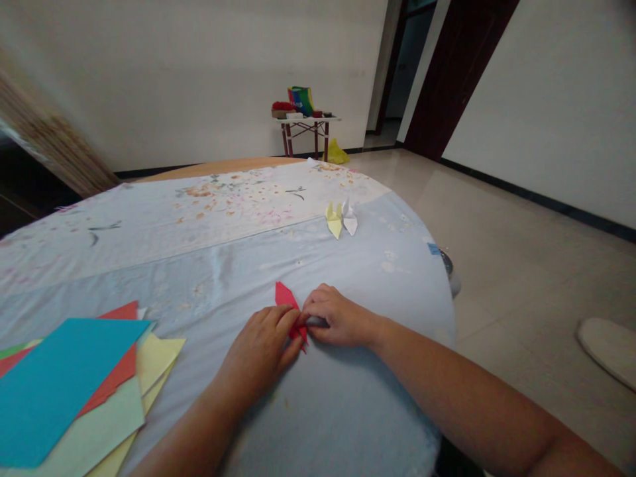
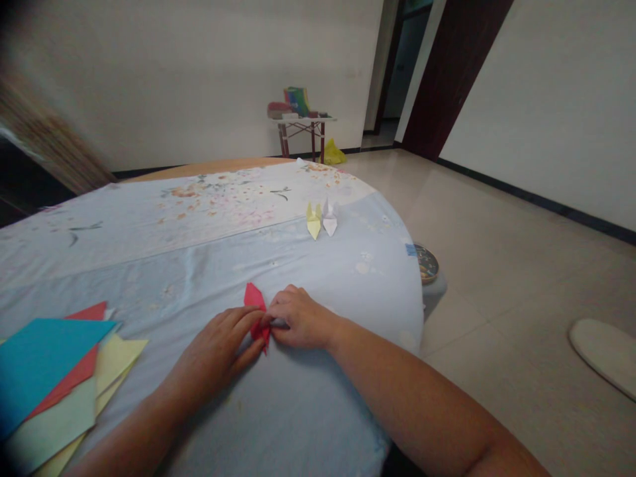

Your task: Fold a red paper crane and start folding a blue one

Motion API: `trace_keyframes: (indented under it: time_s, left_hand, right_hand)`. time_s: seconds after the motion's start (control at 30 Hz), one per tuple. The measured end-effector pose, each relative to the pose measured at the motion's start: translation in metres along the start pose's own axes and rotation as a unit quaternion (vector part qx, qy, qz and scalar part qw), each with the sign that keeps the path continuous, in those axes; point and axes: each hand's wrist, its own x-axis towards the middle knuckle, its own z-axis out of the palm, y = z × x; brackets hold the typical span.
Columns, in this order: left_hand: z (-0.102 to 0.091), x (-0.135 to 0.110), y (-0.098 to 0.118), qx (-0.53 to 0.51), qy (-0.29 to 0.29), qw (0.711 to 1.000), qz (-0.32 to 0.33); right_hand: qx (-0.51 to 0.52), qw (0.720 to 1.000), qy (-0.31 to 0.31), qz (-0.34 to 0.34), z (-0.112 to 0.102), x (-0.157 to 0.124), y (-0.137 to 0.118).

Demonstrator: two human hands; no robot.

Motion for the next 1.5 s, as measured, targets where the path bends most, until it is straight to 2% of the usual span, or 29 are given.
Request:
trace_keyframes:
  time_s: [0.1,0.37,0.63,0.9,1.5]
  left_hand:
    - [-0.002,0.0,0.0,-0.006,0.007,1.0,-0.01]
    - [-0.002,-0.001,-0.007,-0.043,0.007,0.999,-0.027]
    - [-0.004,-0.004,-0.006,-0.041,0.017,0.999,-0.027]
    - [-0.002,-0.002,-0.007,-0.03,0.028,0.999,-0.032]
    - [-0.007,-0.001,0.0,-0.034,-0.001,0.999,-0.031]
  right_hand:
    - [-0.005,1.0,0.005,-0.007,-0.001,0.0,0.001]
    - [-0.022,0.997,0.071,-0.038,0.004,0.004,0.003]
    - [-0.042,0.996,0.062,-0.051,0.004,0.005,0.002]
    - [-0.014,0.997,0.065,-0.045,0.003,0.005,-0.001]
    - [-0.031,0.991,0.081,-0.098,0.006,0.006,-0.012]
